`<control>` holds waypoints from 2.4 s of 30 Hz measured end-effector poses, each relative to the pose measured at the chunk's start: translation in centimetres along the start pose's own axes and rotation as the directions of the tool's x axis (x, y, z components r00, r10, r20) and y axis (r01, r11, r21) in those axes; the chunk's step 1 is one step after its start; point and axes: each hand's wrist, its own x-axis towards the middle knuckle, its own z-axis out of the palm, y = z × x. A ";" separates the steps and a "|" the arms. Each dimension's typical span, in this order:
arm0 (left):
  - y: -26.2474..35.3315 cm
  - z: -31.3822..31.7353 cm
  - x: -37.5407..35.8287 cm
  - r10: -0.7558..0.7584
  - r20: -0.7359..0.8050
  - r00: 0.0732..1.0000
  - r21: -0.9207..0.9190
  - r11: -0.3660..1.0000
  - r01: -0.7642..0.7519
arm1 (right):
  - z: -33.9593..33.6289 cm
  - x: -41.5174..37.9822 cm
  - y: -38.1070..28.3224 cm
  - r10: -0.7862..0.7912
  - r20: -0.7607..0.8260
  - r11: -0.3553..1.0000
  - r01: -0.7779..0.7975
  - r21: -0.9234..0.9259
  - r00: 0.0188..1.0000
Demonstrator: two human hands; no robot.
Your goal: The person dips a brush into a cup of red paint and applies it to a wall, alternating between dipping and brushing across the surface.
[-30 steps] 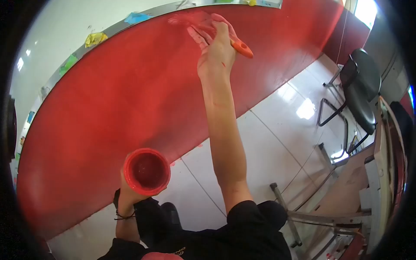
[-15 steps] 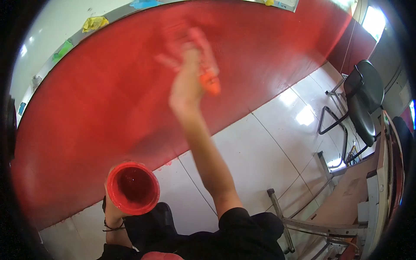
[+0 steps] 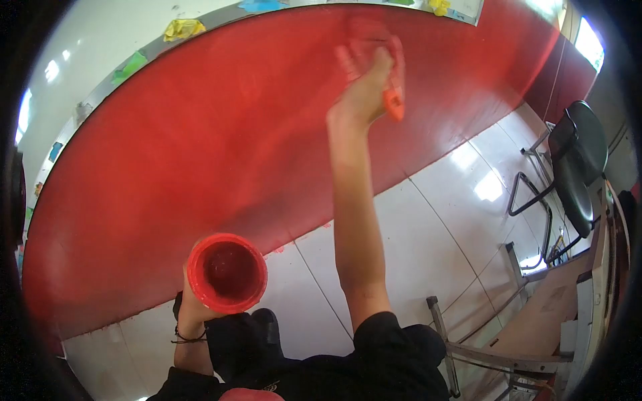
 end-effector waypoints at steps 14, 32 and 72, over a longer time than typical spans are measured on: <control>1.6 0.4 0.0 0.192 0.032 0.981 -0.195 0.964 -0.182 | -0.5 -1.9 -0.9 0.017 -0.047 0.999 -0.018 -0.037 0.999; 2.2 0.3 -1.5 0.383 0.008 0.924 -0.701 0.660 -0.268 | -0.2 -1.4 -0.2 -0.034 0.050 0.998 0.037 -0.054 0.998; 3.9 4.9 0.0 0.387 0.149 0.910 -0.254 0.904 -0.343 | -8.2 12.3 -2.8 -0.037 0.091 0.999 0.039 -0.018 0.995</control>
